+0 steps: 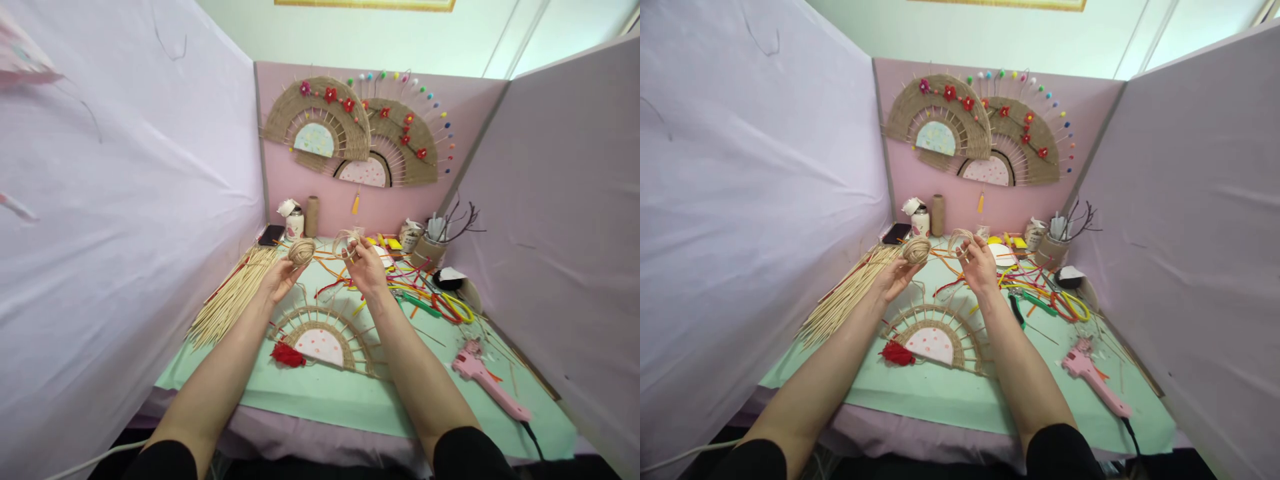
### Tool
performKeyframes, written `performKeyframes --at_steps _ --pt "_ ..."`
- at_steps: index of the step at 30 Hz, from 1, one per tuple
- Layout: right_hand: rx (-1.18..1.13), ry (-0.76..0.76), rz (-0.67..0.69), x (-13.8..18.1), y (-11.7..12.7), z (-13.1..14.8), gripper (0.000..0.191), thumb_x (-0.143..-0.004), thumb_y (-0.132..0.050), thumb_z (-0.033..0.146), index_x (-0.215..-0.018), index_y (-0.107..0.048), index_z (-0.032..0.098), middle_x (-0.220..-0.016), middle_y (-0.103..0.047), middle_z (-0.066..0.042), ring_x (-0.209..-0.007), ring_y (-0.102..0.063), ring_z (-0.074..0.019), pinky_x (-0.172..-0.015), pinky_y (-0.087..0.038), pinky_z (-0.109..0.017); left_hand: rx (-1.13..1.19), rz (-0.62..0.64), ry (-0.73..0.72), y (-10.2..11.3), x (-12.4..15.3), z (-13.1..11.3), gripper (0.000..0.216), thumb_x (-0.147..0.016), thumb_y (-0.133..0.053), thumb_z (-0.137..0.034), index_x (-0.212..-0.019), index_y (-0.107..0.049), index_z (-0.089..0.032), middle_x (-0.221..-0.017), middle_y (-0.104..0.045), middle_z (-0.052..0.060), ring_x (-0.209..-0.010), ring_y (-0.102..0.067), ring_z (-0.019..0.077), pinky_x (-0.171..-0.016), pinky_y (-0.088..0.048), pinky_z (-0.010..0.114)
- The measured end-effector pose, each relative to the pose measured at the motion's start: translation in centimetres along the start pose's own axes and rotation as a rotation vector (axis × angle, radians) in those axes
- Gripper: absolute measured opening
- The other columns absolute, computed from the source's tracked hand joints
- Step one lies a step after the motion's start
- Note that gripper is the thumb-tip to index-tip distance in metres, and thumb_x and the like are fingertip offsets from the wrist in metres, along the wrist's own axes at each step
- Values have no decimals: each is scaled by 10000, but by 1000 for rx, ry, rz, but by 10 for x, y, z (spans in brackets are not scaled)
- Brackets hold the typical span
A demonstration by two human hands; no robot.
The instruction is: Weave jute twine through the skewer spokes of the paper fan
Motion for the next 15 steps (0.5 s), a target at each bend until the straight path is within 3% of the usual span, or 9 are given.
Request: performKeyframes --at_steps 4,7,11,15 --pt "-17 32 6 0 -1 6 277 -689 -643 78 -897 -592 254 -822 -664 72 -781 -627 -74 -852 -516 -287 104 -65 102 5 1 9 415 -708 -494 2 -1105 -566 -97 -996 -677 145 -1031 -635 266 -673 -586 223" --pt "-3 87 5 -2 -2 22 280 -678 -647 82 -887 -586 258 -832 -659 76 -797 -628 -75 -884 -504 -303 177 -58 94 1 -2 4 427 -737 -473 -11 -1146 -553 -100 -1020 -671 152 -1029 -638 255 -660 -586 207" --pt "47 206 34 2 -13 67 317 -661 -663 91 -913 -561 254 -868 -651 64 -840 -629 -73 -873 -503 -295 224 -78 26 -14 -15 -21 333 -776 -445 -31 -1078 -576 -76 -948 -677 156 -959 -663 235 -685 -589 235" --pt "226 426 13 15 -24 120 389 -638 -671 91 -959 -524 255 -892 -651 43 -873 -636 -96 -798 -523 -284 138 -69 -34 -50 -41 -43 194 -801 -486 -54 -956 -595 -94 -827 -674 112 -843 -674 190 -714 -583 269"
Point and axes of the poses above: each hand's wrist, its own x-axis away from the middle knuckle, its own y-axis out of the back of the hand, z = x × y, the point moved 10 cm from there along -x, towards the middle knuckle
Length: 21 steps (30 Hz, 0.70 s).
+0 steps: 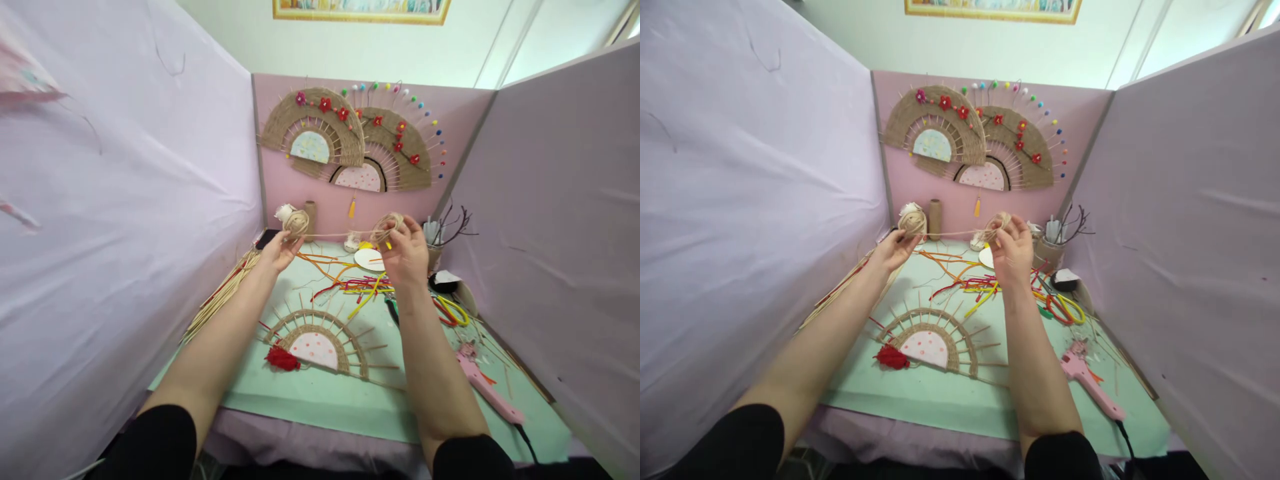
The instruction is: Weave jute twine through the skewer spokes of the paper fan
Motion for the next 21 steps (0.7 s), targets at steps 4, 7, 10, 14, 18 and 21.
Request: performKeyframes --at_steps 4,7,10,14,18,21 --pt "191 39 -82 7 16 6 412 -629 -681 133 -978 -495 251 -825 -662 40 -798 -645 -110 -677 -532 -247 -179 -118 56 -16 -27 22 153 -822 -488 -62 -902 -584 -149 -758 -647 52 -732 -653 135 -715 -570 278" --pt "226 -122 -120 18 34 -25 392 -607 -696 158 -937 -495 227 -803 -669 28 -720 -637 -118 -610 -530 -245 -251 -178 124 -16 -45 52 190 -829 -454 -34 -936 -565 -145 -771 -629 65 -720 -644 144 -681 -560 280" --pt "206 -205 -149 28 49 -46 416 -593 -721 175 -940 -494 212 -802 -672 17 -702 -634 -121 -596 -526 -245 -309 -184 148 -17 -61 71 188 -828 -468 -47 -967 -553 -141 -838 -625 91 -775 -651 165 -687 -550 277" --pt "142 -204 -120 32 50 -50 424 -594 -730 179 -952 -506 216 -811 -670 19 -747 -639 -124 -646 -537 -266 -351 -136 97 -19 -75 71 182 -856 -473 -123 -1020 -536 -168 -970 -619 99 -835 -648 139 -718 -530 222" --pt "109 -176 -108 32 46 -45 415 -599 -725 159 -949 -512 219 -838 -675 20 -793 -639 -124 -695 -544 -279 -469 -96 147 -9 -67 77 207 -848 -472 -122 -1036 -548 -163 -1017 -624 124 -817 -645 137 -663 -517 202" --pt "103 -183 -128 31 48 -47 396 -606 -722 154 -936 -512 216 -834 -677 21 -802 -640 -124 -707 -549 -284 -622 -14 253 -2 -43 95 242 -740 -582 -49 -966 -606 -131 -938 -652 143 -733 -644 160 -558 -487 204"
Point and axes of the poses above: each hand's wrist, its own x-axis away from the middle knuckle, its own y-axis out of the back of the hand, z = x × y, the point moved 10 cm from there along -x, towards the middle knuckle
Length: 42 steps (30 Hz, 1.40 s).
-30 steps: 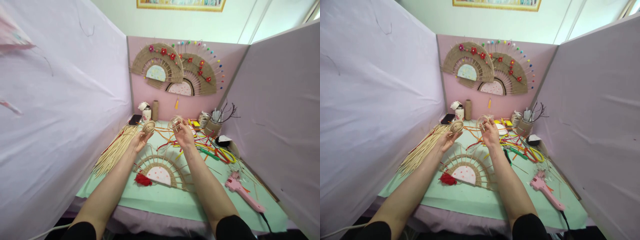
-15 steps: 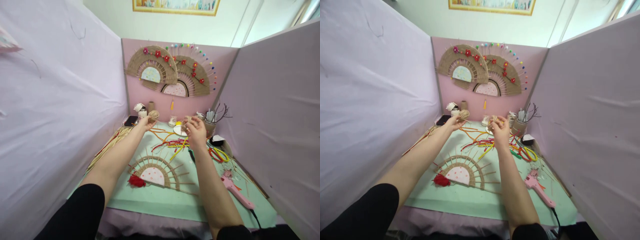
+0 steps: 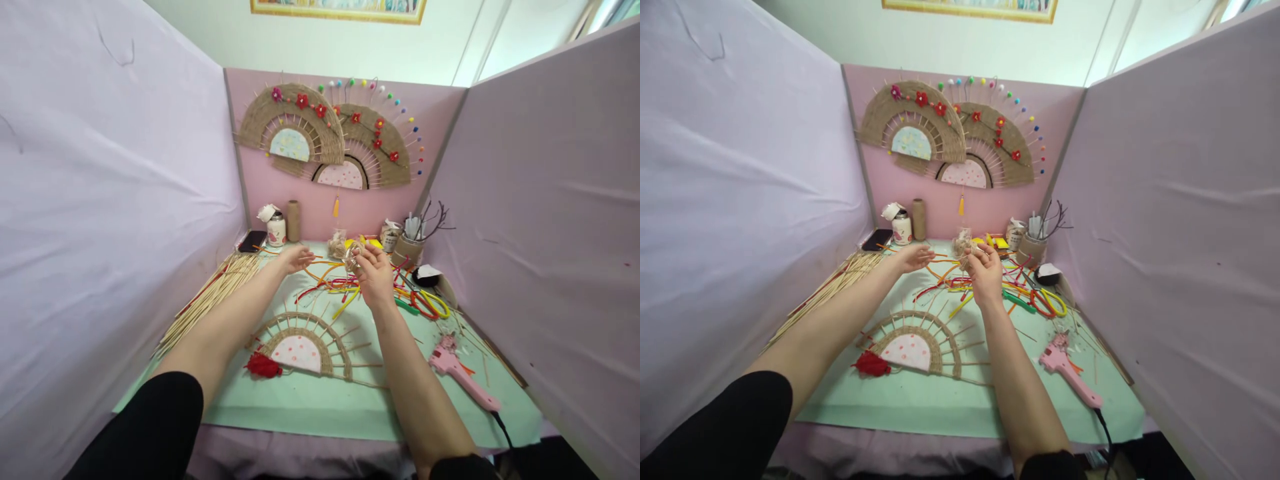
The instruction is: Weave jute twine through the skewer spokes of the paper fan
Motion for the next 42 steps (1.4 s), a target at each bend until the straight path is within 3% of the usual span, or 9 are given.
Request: performKeyframes --at_steps 4,7,10,15,22,26,32,37,42 --pt "-31 -13 -17 -4 3 0 376 -612 -719 146 -924 -522 218 -851 -672 23 -784 -637 -109 -679 -545 -256 -205 228 9 -33 35 25 439 -526 -681 64 -905 -682 -156 -979 -682 126 -713 -648 175 -524 -470 207" --pt "-28 12 -22 -11 5 8 354 -617 -715 150 -904 -522 222 -886 -666 28 -791 -635 -103 -693 -545 -259 -603 615 -91 -80 70 39 486 -562 -718 -54 -1016 -685 -226 -1028 -681 89 -674 -638 150 -502 -451 204" --pt "-17 60 -35 -24 12 21 348 -614 -711 143 -891 -515 221 -894 -667 27 -796 -637 -102 -696 -542 -259 -851 812 -46 -95 92 52 343 -613 -740 -178 -954 -710 -201 -804 -696 80 -542 -569 127 -445 -386 206" --pt "-8 63 -146 -58 43 29 376 -587 -695 121 -877 -474 212 -838 -664 24 -721 -637 -105 -643 -537 -251 -856 746 -40 -80 104 15 136 -597 -777 -222 -705 -709 -173 -564 -613 44 -425 -440 93 -364 -290 193" --pt "217 45 -397 -96 99 12 388 -599 -641 126 -900 -411 213 -797 -618 30 -663 -619 -97 -577 -515 -221 -580 652 -50 -60 130 -52 131 -720 -709 -238 -781 -689 -123 -520 -547 49 -348 -316 30 -296 -199 141" --pt "719 -38 -370 -96 117 3 359 -602 -649 156 -911 -470 189 -666 -573 38 -547 -570 -103 -502 -479 -215 -511 595 -101 -52 140 -62 120 -735 -698 -230 -783 -681 -121 -493 -527 25 -354 -359 37 -301 -221 131" --pt "915 -136 -253 -83 128 -5 193 -558 -653 105 -733 -579 144 -481 -514 49 -421 -470 -91 -415 -390 -206 -188 575 -429 -49 178 -109 117 -791 -647 -231 -832 -665 -122 -434 -418 -54 -333 -311 14 -354 -282 124" --pt "949 -132 -138 -74 97 4 157 -605 -679 170 -749 -627 134 -573 -591 15 -490 -500 -94 -480 -429 -220 -93 620 -532 -61 220 -122 100 -838 -580 -222 -840 -652 -153 -401 -373 -78 -314 -308 28 -351 -285 136" --pt "610 65 490 -23 -45 24 404 -635 -743 260 -1018 -624 218 -1021 -666 -24 -927 -602 -150 -799 -498 -288 -201 542 -391 -88 227 -100 111 -803 -618 -163 -908 -653 -156 -457 -447 -71 -349 -416 32 -371 -314 140"
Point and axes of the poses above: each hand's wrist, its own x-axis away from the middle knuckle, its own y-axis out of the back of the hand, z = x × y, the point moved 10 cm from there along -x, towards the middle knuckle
